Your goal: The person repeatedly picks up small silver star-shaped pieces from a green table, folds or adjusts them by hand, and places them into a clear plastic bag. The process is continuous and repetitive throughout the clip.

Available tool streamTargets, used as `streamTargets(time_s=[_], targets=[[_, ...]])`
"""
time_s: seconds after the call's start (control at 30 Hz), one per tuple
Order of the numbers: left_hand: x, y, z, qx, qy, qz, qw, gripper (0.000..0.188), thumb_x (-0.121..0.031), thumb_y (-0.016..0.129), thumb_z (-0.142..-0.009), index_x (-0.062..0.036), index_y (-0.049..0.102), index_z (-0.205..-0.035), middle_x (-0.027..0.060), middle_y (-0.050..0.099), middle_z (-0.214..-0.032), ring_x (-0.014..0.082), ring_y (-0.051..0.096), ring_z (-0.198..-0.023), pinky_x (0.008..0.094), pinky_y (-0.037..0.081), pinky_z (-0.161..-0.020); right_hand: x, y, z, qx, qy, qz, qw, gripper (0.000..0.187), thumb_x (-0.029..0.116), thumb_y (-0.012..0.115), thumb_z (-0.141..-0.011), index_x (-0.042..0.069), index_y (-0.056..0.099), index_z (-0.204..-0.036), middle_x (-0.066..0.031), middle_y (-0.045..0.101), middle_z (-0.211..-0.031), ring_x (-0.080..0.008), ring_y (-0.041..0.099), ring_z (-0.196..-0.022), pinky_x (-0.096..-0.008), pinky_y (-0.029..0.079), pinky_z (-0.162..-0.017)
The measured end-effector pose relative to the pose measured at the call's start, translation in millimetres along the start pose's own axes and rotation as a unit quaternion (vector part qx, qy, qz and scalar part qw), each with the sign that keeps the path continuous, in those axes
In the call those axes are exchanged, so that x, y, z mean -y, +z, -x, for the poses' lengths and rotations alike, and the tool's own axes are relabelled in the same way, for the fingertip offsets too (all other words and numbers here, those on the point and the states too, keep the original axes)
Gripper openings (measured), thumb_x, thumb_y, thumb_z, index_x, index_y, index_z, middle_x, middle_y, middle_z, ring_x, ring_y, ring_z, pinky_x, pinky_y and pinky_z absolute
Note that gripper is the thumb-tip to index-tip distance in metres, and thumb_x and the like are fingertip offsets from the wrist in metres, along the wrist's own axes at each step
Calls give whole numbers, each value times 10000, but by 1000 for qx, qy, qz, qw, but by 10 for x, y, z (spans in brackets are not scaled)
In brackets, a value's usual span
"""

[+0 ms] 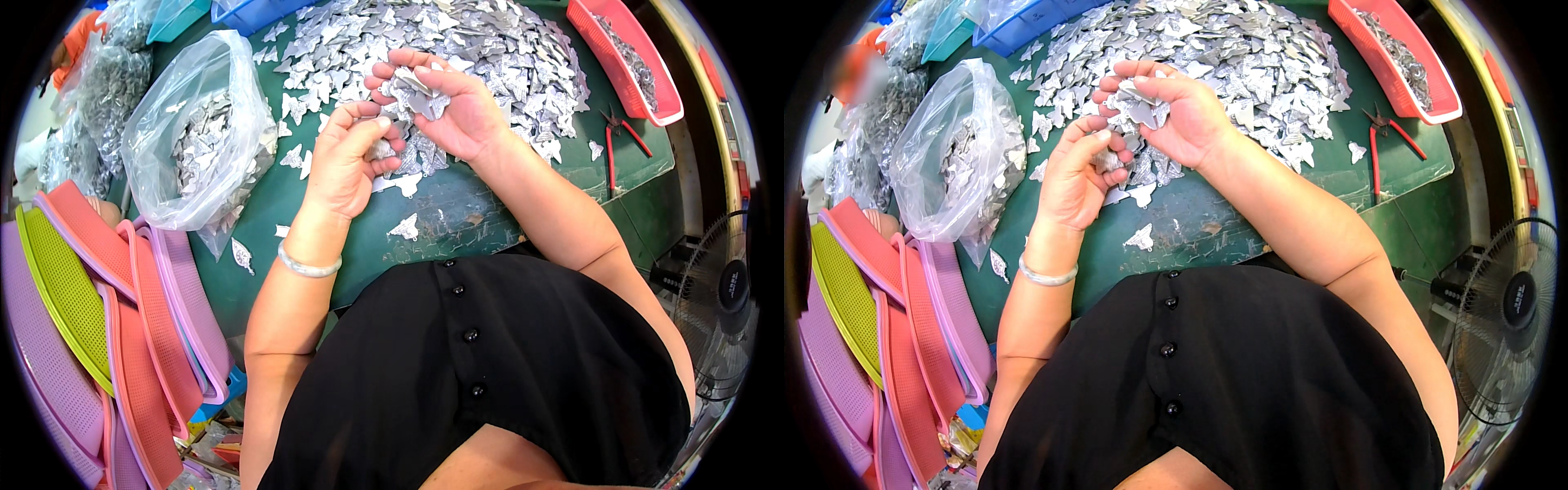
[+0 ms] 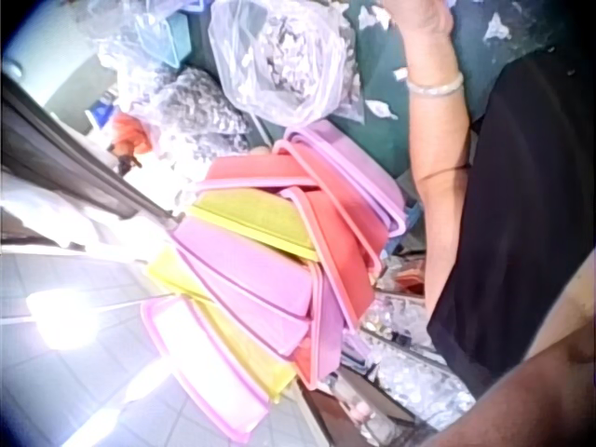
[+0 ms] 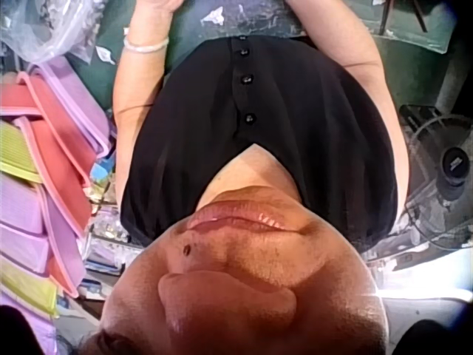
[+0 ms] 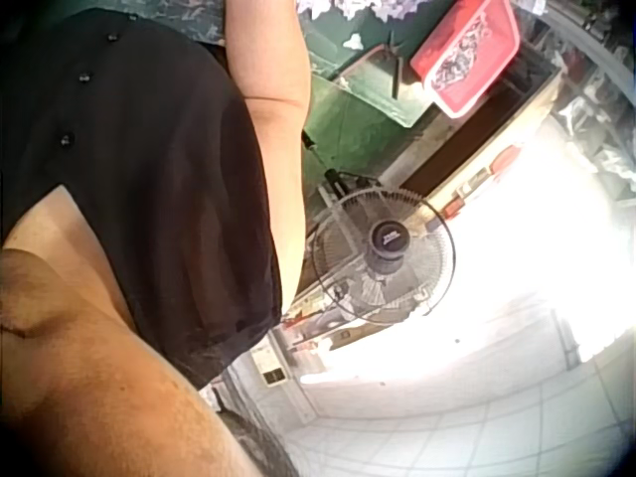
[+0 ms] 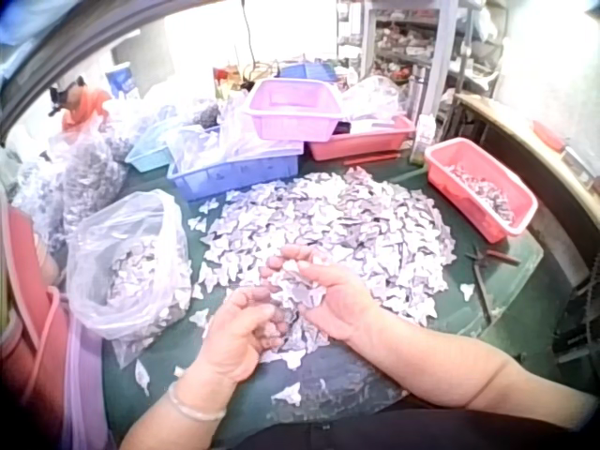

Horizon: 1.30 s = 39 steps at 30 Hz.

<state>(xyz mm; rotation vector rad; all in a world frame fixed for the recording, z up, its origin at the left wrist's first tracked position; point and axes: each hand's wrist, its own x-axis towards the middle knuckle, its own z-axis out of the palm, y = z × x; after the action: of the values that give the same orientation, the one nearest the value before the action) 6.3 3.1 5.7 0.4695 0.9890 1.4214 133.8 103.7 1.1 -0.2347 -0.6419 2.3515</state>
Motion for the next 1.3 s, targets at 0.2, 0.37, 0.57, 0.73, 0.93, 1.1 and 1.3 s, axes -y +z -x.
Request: streamTargets(time_s=[0.2, 0.37, 0.57, 0.73, 0.93, 1.1, 1.3], targets=[[54, 6, -36, -49, -6, -60, 997, 106, -156, 602, -802, -68, 559, -842, 20, 565, -692, 92, 524, -566, 192, 363, -435, -50, -9, 6, -5, 8, 10, 1000, 246, 62, 451, -837, -10, 454, -1072, -173, 527, -1054, -305, 515, -1022, -419, 419, -882], [21, -17, -30, -78, 28, -30, 996, 101, -141, 604, -798, -56, 560, -830, 26, 555, -675, 98, 517, -552, 191, 348, -425, 30, 28, 23, -49, 14, 27, 998, 226, 75, 457, -851, -9, 460, -1061, -166, 541, -1026, -298, 532, -994, -411, 445, -852], [-66, -15, -22, -100, 55, 0, 994, 74, -118, 582, -814, -54, 551, -835, 31, 553, -670, 107, 521, -554, 194, 353, -424, 86, 57, 50, -112, 99, 171, 974, 184, 119, 567, -825, 53, 551, -995, -83, 582, -937, -180, 578, -868, -270, 480, -629], [-69, -1, -12, -76, 58, -19, 995, 77, -128, 589, -813, -61, 556, -834, 23, 558, -671, 95, 515, -560, 193, 354, -429, 87, 178, 102, -107, 154, 220, 957, 118, 106, 642, -773, 78, 559, -852, -50, 597, -787, -158, 591, -687, -244, 431, -471], [-48, 51, -4, -45, 58, -53, 996, 99, -150, 575, -829, -57, 571, -861, 18, 558, -674, 91, 518, -571, 183, 352, -429, 210, 214, 162, -122, 152, 235, 952, 86, 101, 638, -774, 65, 567, -808, -59, 593, -756, -152, 571, -623, -236, 419, -455], [-76, 27, 41, -47, 47, -58, 996, 140, -167, 556, -845, -41, 577, -903, 17, 555, -682, 100, 526, -568, 180, 374, -436, 692, -73, 98, -131, -4, 225, 965, 112, 128, 566, -825, 31, 536, -871, -94, 585, -784, -171, 572, -635, -240, 425, -442], [-50, -3, -20, -31, 35, -25, 999, 114, -141, 527, -856, -38, 570, -877, 22, 554, -678, 103, 525, -557, 192, 386, -427, 2070, -433, 101, -262, -277, -41, 923, 140, 132, 550, -838, 2, 511, -872, -97, 543, -742, -188, 540, -638, -268, 432, -456]])
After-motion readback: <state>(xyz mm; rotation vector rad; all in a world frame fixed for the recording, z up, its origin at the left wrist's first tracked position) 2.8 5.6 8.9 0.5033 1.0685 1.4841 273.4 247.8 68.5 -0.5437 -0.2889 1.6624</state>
